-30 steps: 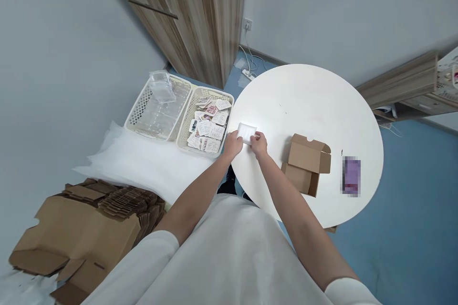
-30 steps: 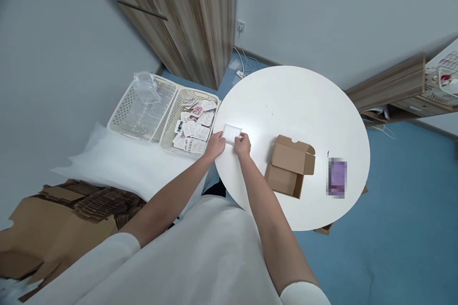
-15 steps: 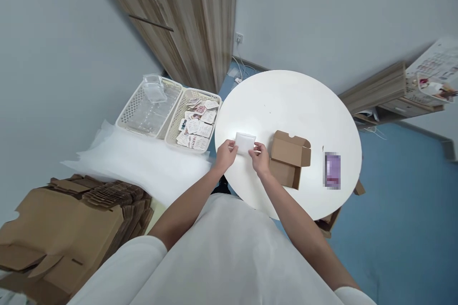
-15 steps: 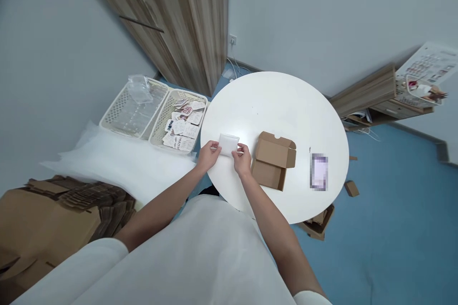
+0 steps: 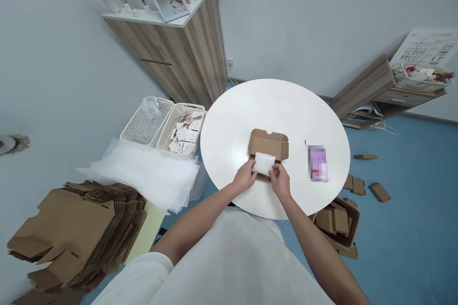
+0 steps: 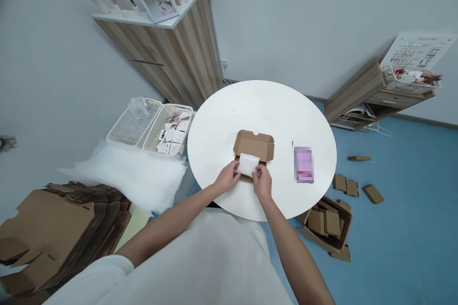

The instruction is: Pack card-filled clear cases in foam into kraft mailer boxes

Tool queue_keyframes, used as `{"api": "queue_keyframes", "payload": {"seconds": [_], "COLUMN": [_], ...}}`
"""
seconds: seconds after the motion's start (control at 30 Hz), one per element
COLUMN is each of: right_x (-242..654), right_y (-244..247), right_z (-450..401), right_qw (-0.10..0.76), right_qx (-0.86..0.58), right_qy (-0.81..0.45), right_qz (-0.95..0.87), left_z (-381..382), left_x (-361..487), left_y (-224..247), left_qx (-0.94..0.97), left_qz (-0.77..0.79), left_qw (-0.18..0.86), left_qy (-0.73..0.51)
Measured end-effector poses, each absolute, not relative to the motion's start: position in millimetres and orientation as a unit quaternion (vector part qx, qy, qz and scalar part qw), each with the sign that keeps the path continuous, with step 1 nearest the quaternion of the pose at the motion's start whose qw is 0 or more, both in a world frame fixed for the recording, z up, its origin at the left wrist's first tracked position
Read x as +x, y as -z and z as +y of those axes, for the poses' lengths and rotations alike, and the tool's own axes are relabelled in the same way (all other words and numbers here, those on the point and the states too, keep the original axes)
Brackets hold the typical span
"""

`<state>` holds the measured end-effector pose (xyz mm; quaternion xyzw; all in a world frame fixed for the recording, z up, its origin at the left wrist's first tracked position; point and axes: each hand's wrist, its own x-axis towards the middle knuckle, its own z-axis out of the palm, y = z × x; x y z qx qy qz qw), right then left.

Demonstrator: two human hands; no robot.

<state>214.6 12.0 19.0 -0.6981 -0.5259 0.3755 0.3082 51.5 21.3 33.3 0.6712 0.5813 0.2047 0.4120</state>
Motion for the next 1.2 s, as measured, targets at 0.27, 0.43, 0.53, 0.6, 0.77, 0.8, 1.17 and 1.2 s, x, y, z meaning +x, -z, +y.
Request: {"api": "queue_keyframes", "payload": {"seconds": [0.27,0.43,0.53,0.6,0.77,0.8,1.17,1.2], "right_x": [227.2,228.7,227.0,224.5,222.5,225.1,296.9,300.3], "right_y": [-2.5,0.7,3.2,4.2,-3.6,-7.4,-22.7,-19.6], "right_z": [12.3,17.7,19.7,19.0,12.9,12.8,63.7,66.7], "right_qw": [0.216,0.164,0.132,0.113,0.126,0.148,0.31,0.309], "right_qx": [-0.69,-0.686,-0.677,-0.67,-0.637,-0.624,-0.684,-0.679], "right_qy": [-0.361,-0.339,-0.325,-0.324,-0.334,-0.336,-0.492,-0.52], "right_qz": [-0.588,-0.623,-0.647,-0.658,-0.683,-0.69,-0.441,-0.416], "left_z": [17.8,25.1,27.2,27.3,24.9,25.2,82.0,87.3], "left_x": [69.3,75.1,78.5,80.8,80.9,79.0,32.5,30.1], "left_y": [-24.6,-27.2,-25.0,-23.3,-23.9,-24.9,-32.3,-32.6], "left_qx": [0.7,0.716,0.725,0.728,0.734,0.735,0.476,0.451], "left_qz": [0.596,0.589,0.586,0.584,0.584,0.586,0.682,0.677], "left_qw": [0.387,0.375,0.36,0.355,0.345,0.342,0.497,0.525], "left_qy": [-0.065,0.003,0.04,0.055,0.022,-0.004,-0.248,-0.249]}}
